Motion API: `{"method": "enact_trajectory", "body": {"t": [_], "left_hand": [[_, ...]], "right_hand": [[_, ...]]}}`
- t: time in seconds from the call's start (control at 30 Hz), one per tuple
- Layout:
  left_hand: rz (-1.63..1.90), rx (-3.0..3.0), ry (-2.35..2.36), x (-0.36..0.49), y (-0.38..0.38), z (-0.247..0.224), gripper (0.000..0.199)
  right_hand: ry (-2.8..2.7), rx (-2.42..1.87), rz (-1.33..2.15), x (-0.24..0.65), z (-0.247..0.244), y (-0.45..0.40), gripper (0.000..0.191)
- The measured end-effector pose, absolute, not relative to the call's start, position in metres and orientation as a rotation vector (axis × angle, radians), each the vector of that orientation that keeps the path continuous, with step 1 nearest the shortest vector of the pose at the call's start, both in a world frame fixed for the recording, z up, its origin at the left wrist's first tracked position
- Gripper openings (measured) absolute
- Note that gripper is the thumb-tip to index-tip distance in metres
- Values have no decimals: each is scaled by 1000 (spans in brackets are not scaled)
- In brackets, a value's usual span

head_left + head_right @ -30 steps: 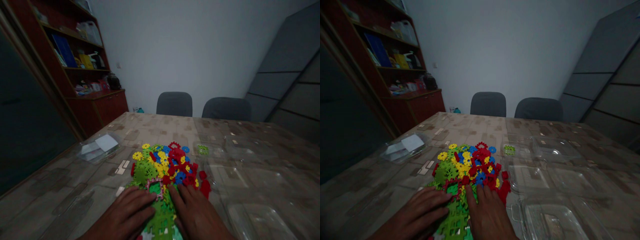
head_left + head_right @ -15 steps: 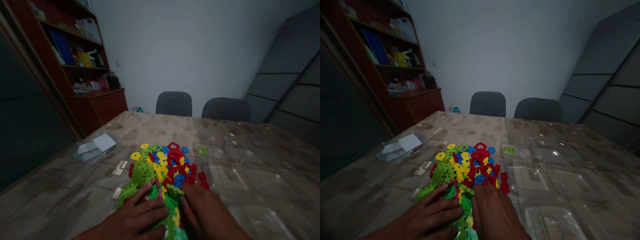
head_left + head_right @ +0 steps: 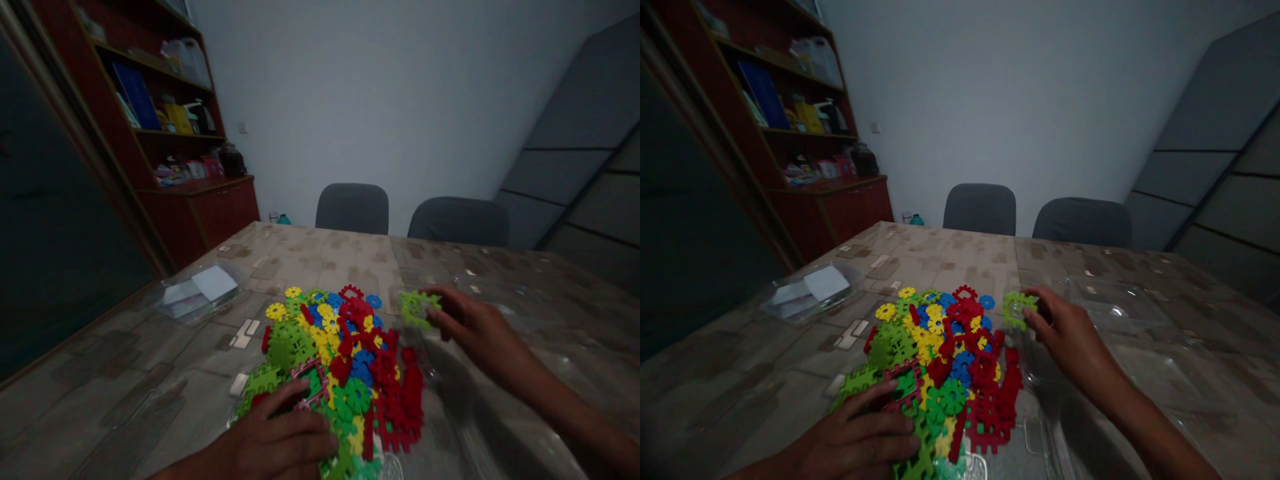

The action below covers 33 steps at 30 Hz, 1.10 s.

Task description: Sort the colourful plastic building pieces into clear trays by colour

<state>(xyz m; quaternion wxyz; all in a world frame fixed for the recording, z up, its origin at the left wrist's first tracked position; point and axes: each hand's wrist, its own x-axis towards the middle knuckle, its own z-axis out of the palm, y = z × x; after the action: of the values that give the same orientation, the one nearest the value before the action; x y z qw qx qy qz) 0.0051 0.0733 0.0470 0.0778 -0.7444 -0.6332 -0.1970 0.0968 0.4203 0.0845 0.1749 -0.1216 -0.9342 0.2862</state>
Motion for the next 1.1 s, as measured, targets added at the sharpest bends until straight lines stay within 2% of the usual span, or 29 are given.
{"method": "enact_trajectory", "body": {"t": [0.2,0.3,0.5,0.6,0.7,0.8,0.9,1.0,1.1], "left_hand": [[-928,-1988,-2002,-1,72,37,11],[-1065,-1872,-2054,-2,70,28,16],[-1467,-1796,-2107,-4,74,21,24],[-1617,-1634,-2181,-4,79,26,25],[-1925,-1366,-2313,-6,87,32,26],[-2300,-1025,-2395,-8,101,40,26],[-2479,-820,-2420,-8,118,49,31],[-2607,-829,-2399,-4,133,57,32],[-2661,-893,-2333,0,142,61,30]], "right_hand": [[-2657,-603,751,48,77,488,24],[-2742,-712,761,30,67,499,17],[-2884,-749,759,15,46,499,25],[-2843,-693,689,15,48,498,25],[-2759,-583,665,24,62,487,20],[-2757,-366,786,45,82,451,28],[-2746,-14,1141,69,98,398,36],[-2662,173,1376,85,102,356,28],[-2594,135,1506,89,98,343,15]]}}
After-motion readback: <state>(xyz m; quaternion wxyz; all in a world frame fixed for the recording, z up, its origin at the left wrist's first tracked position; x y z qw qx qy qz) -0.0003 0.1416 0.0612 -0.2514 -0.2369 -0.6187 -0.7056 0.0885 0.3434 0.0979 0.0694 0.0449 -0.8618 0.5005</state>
